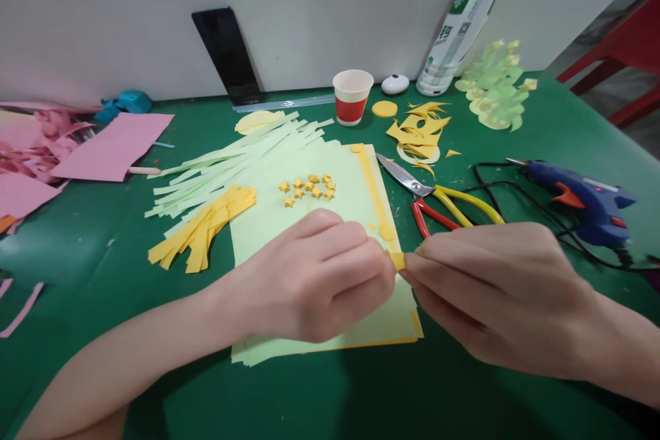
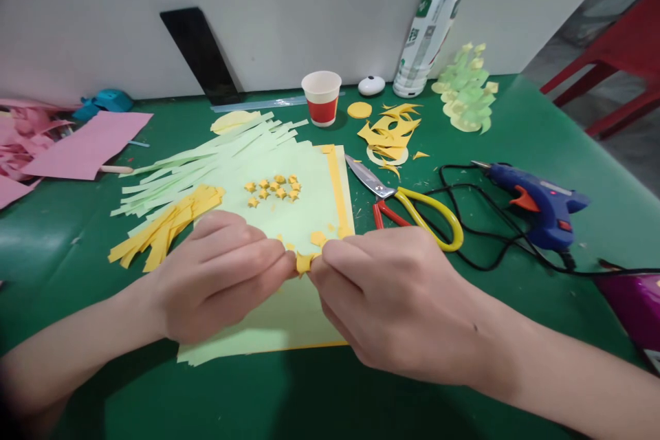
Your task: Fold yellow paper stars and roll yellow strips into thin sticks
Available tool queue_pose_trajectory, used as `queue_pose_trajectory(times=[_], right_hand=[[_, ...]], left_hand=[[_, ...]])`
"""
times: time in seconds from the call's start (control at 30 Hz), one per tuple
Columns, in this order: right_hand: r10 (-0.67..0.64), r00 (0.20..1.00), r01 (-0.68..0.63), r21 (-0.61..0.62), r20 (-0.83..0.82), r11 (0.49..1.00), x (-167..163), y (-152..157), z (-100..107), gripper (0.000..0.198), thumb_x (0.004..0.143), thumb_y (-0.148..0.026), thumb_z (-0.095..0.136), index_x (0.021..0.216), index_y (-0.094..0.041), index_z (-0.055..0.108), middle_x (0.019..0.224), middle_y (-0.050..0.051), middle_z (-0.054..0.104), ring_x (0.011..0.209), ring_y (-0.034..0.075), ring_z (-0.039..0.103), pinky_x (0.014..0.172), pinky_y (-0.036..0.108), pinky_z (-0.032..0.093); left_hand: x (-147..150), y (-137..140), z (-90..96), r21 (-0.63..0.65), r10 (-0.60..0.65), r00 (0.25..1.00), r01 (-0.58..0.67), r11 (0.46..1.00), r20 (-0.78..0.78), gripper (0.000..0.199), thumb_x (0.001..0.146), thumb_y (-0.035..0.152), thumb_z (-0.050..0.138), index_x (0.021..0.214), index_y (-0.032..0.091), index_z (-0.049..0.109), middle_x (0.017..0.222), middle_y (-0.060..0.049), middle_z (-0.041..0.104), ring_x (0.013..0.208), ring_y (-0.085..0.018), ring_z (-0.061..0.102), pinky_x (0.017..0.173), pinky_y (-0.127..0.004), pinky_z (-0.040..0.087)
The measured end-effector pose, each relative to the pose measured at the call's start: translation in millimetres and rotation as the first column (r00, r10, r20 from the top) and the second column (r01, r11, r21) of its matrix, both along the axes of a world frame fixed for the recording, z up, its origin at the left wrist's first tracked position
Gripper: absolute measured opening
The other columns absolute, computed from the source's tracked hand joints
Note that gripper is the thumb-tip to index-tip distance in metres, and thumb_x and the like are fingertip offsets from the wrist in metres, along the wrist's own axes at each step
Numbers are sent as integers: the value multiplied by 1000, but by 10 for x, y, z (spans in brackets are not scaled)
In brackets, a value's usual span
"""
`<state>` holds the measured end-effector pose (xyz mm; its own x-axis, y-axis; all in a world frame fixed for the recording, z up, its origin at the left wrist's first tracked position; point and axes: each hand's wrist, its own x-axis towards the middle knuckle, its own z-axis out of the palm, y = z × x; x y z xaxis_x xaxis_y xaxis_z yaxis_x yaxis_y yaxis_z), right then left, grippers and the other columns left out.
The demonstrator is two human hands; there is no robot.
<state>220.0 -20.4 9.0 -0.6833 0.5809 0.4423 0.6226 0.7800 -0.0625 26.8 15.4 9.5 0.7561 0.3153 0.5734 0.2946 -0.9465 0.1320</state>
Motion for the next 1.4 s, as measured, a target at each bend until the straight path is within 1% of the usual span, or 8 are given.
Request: queue_pose_trajectory(times=[0.13,0.23,0.47,0.6,0.67,0.9,1.23,1.4], right_hand=[[-54,998,55,30,-25,998,-11,11,17,32,85,-12,39,55,-16,47,53,-1,47,42,8,29,42,26,23],[-50,998,51,33,-26,998,-11,13,31,29,86,-13,39,58,-17,47,54,-1,47,43,9,32,41,26,24],[29,981,-49,-106,-189,993,59,33,115,5,87,-17,43,83,-18,46,62,-2,53,50,8,45,43,24,29],[128,957,-202,-282,-259,938,61,97,151,7,91,-21,39,87,-19,45,63,-2,50,54,8,44,47,20,35],[162,939,-258,-308,-304,916,53,116,139,6,90,-17,39,87,-18,44,64,-2,48,56,8,43,48,20,36],[169,924,-263,-251,-343,932,22,118,66,6,88,-14,40,88,-18,43,65,-1,49,57,9,45,47,22,34],[92,967,-120,-107,-239,987,-14,41,52,13,89,-15,36,77,-19,40,61,-1,49,53,10,48,43,24,30],[96,965,-119,-84,-245,989,-21,4,75,17,85,-10,37,72,-20,36,58,-1,48,50,9,47,44,25,32]], left_hand=[[-10,33,24,187,34,999,-30,982,-21,11,87,18,49,76,15,52,66,3,60,59,-10,47,57,-27,34],[-26,25,42,228,48,999,-46,972,-1,8,84,15,53,77,15,52,66,3,60,60,-11,47,56,-27,34],[-44,-8,97,37,25,999,-26,999,35,13,89,23,47,82,13,52,76,-3,62,68,-11,49,61,-26,38],[-32,-9,96,-115,-50,994,61,991,97,14,90,19,46,85,8,53,78,-7,62,69,-12,48,63,-26,41],[-26,-18,94,-168,-69,992,87,982,110,13,89,18,46,87,8,53,78,-8,62,70,-12,49,63,-26,42],[-13,-45,100,-207,20,988,13,978,156,14,88,20,50,77,11,51,70,-4,57,66,-11,48,59,-26,41],[-11,-39,-3,-145,-20,992,38,989,125,20,92,20,37,76,13,48,67,-2,55,61,-11,45,56,-29,33],[-14,-39,-3,-122,-59,990,74,990,125,26,93,18,33,72,14,47,63,0,53,57,-11,42,56,-29,31]])
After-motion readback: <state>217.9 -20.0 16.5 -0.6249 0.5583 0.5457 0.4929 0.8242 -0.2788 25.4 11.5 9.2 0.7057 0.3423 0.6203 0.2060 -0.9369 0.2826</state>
